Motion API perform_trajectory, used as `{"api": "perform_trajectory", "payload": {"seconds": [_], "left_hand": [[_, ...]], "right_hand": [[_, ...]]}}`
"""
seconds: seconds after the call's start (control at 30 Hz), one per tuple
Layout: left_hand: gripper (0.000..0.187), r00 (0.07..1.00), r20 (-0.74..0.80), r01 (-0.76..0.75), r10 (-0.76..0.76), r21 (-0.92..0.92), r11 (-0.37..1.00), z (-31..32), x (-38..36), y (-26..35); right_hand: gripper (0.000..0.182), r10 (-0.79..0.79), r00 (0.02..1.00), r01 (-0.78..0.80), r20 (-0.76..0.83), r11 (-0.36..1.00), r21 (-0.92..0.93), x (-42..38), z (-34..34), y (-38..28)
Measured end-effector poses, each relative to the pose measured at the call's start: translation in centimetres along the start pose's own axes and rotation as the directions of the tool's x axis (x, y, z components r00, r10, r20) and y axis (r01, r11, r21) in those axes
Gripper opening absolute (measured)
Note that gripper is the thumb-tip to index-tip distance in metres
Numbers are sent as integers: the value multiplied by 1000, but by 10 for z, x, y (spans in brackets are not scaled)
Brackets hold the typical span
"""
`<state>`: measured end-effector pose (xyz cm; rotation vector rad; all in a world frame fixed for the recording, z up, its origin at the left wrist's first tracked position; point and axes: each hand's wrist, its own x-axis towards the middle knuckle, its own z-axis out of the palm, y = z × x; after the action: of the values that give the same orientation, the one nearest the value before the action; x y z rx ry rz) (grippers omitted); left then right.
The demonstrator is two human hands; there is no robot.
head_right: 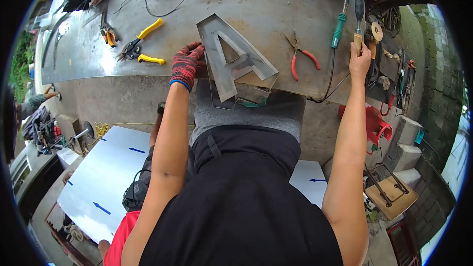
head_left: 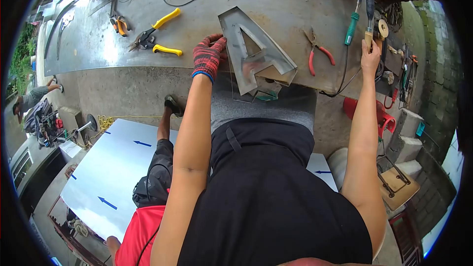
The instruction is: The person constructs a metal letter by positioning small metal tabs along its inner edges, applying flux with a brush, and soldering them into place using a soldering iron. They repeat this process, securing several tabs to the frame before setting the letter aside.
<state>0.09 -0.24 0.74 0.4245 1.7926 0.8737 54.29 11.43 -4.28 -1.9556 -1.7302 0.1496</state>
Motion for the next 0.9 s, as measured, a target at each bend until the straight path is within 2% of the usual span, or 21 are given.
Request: {"api": "perform_trajectory", "payload": {"seconds": [0.17, 0.27, 0.33, 0.4, 0.47, 0.5, 0.53, 0.57, 0.6, 0.67, 0.73, 0.8, 0.83, 0.87, 0.9], "left_hand": [[37, 1000, -1, -21, 21, -6, 1000, 0, 1, 0], [36, 1000, 6, -29, 29, 8, 1000, -1, 3, -1], [36, 1000, -12, -7, 7, 7, 1000, -1, 2, -1], [35, 1000, 4, -23, 23, -9, 1000, -1, 4, -3], [34, 1000, -4, -18, 18, 11, 1000, -1, 7, -6], [34, 1000, -5, -29, 29, 28, 999, -1, 8, -7], [34, 999, -7, -39, 40, 47, 998, -1, 8, -8], [34, 999, 1, -46, 46, 48, 998, -1, 9, -9], [34, 999, -7, -38, 38, 43, 998, -1, 8, -10], [36, 999, -8, -52, 52, 55, 997, -1, 6, -10], [36, 998, -24, -57, 59, 76, 995, 1, 3, -9], [37, 994, -51, -87, 94, 120, 989, 1, -2, -10], [37, 995, -50, -80, 87, 118, 990, 1, -5, -14], [39, 981, -93, -149, 173, 217, 965, 1, -10, -19], [40, 957, -127, -210, 260, 316, 925, 1, -17, -24]], "right_hand": [[66, 36, 995, -37, 92, 999, 7, 7, -2, 14], [66, -21, 996, 20, 81, 1000, 14, 8, -3, 10], [66, -27, 990, 21, 141, 999, 41, 13, -4, 14], [68, -1, 991, -15, 131, 993, 119, 14, -3, 15], [67, 6, 993, -19, 122, 994, 103, 17, -2, 16], [65, -25, 1000, 24, 14, 998, 51, 19, -4, 12], [63, -61, 994, 61, -91, 998, -4, 19, -11, -4], [54, -71, 972, 26, -225, 981, -194, 14, -16, -21], [54, -78, 973, 35, -215, 981, -193, 7, -23, -60], [40, -12, 989, 27, -148, 994, 104, -14, -33, -132], [30, -221, 973, 210, 66, 967, 148, -49, -37, -214], [29, -547, 819, 501, 176, 830, 246, -81, -24, -272], [31, -600, 769, 537, 219, 793, 289, -96, -16, -293], [34, -652, 713, 568, 257, 753, 332, -108, -9, -308], [34, -653, 710, 569, 264, 753, 330, -116, -2, -318]]}}
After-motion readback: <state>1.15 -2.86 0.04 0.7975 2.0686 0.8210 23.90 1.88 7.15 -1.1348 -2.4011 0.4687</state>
